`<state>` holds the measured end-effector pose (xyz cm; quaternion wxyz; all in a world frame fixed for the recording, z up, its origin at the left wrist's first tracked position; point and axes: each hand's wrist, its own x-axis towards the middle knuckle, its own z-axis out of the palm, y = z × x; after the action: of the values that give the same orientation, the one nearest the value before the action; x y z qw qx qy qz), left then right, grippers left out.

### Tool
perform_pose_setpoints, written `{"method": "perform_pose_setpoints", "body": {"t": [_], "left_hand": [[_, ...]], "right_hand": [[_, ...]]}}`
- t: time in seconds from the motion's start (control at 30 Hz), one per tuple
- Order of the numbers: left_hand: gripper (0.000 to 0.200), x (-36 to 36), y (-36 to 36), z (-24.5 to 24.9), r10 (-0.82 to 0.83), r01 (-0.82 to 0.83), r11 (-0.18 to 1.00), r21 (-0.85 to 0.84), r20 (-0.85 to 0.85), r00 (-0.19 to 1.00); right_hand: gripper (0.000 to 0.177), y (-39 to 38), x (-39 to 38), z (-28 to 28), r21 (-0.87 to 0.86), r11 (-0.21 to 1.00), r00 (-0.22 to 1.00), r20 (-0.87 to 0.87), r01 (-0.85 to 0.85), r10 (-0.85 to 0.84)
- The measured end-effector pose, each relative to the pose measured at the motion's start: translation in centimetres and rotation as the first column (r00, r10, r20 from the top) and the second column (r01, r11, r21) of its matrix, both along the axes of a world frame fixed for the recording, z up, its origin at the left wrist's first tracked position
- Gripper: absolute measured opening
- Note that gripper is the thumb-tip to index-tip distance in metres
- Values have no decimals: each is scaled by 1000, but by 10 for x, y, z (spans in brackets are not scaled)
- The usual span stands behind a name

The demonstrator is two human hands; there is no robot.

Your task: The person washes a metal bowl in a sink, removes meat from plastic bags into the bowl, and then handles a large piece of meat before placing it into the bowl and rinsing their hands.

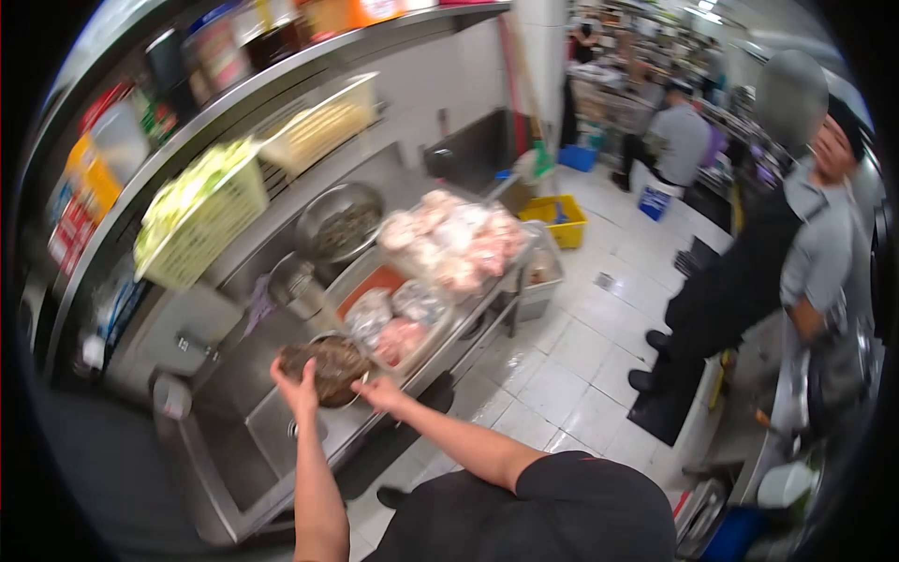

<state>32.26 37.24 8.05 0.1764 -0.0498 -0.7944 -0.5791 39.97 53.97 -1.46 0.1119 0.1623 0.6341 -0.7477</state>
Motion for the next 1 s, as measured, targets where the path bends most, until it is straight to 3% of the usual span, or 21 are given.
{"method": "perform_pose_setpoints", "body": {"t": [0.03, 0.07, 0.13, 0.2, 0.27, 0.3, 0.33, 0.4, 0.43, 0.47, 0.53, 0.6, 0.67, 0.7, 0.77, 0.8, 0.83, 0.87, 0.93, 1.0], "left_hand": [[78, 3, 3, 6, -1, 1, 1000, -1, 27, 1000], [78, 6, 2, 7, 20, -19, 1000, -11, 57, 998], [77, 3, 3, 7, 25, -22, 999, -42, 64, 998], [77, -2, -1, 7, 60, -54, 996, -72, 80, 995], [75, -4, 1, 2, 36, -35, 999, -17, 58, 998], [75, -6, 2, 1, 39, -39, 999, -12, 56, 998], [75, -8, 1, 0, 32, -31, 999, -17, 46, 998], [75, -6, -1, -2, 26, -25, 999, -27, 39, 999], [76, -6, 0, -2, 18, -18, 1000, -5, 34, 999], [76, -7, 1, -1, 11, -11, 1000, 17, 27, 1000], [77, -8, 1, 0, 27, -27, 1000, 5, 22, 999], [78, -11, -5, -6, 50, -49, 999, -10, 33, 998], [77, -18, -12, -14, 112, -109, 993, -50, 42, 993], [76, -14, -13, -5, 107, -101, 991, -90, 70, 992], [74, -20, -16, 5, 87, -69, 982, -176, 96, 992], [77, -27, -19, 5, -38, 47, 994, -98, 92, 995], [78, -31, -19, 9, -59, 71, 994, -78, 144, 988], [79, -29, -15, 20, -59, 70, 995, -67, 149, 987], [77, -29, -15, 34, 23, -2, 991, -131, 159, 987], [77, -31, -17, 38, 49, -55, 998, 28, 193, 980]], "right_hand": [[62, 0, 7, 11, 250, 964, 992, -109, 91, -65], [63, 9, 21, 38, 378, 926, 998, -55, 6, 16], [53, 2, 34, 37, 609, 724, 923, -372, 325, -102], [48, 5, 37, 59, 650, 689, 913, -406, 322, -43], [51, 17, 33, 85, 650, 621, 774, -624, 437, 108], [72, 18, 22, 90, 678, 634, 786, -593, 372, 173], [72, 19, 12, 93, 679, 634, 785, -594, 371, 177], [94, 22, -4, 106, 778, 554, 814, -509, 296, 281], [115, 26, -17, 105, 787, 603, 833, -417, 130, 365], [115, 30, -25, 107, 786, 604, 830, -422, 134, 365], [121, 33, -39, 110, 788, 604, 806, -276, -122, 523], [121, 28, -48, 109, 804, 586, 801, -286, -98, 526], [114, 26, -54, 110, 878, 472, 805, -221, -83, 551], [104, 26, -52, 111, 859, 509, 798, -273, -49, 537], [100, 34, -51, 110, 843, 536, 803, -287, -47, 522], [96, 27, -52, 108, 818, 574, 796, -317, -46, 515], [92, 26, -66, 86, 763, 646, 730, -424, -31, 536], [97, 24, -64, 97, 840, 543, 761, -351, -1, 545], [96, 25, -71, 105, 827, 562, 726, -396, 15, 563], [98, 27, -79, 123, 858, 513, 734, -361, 20, 575]]}}
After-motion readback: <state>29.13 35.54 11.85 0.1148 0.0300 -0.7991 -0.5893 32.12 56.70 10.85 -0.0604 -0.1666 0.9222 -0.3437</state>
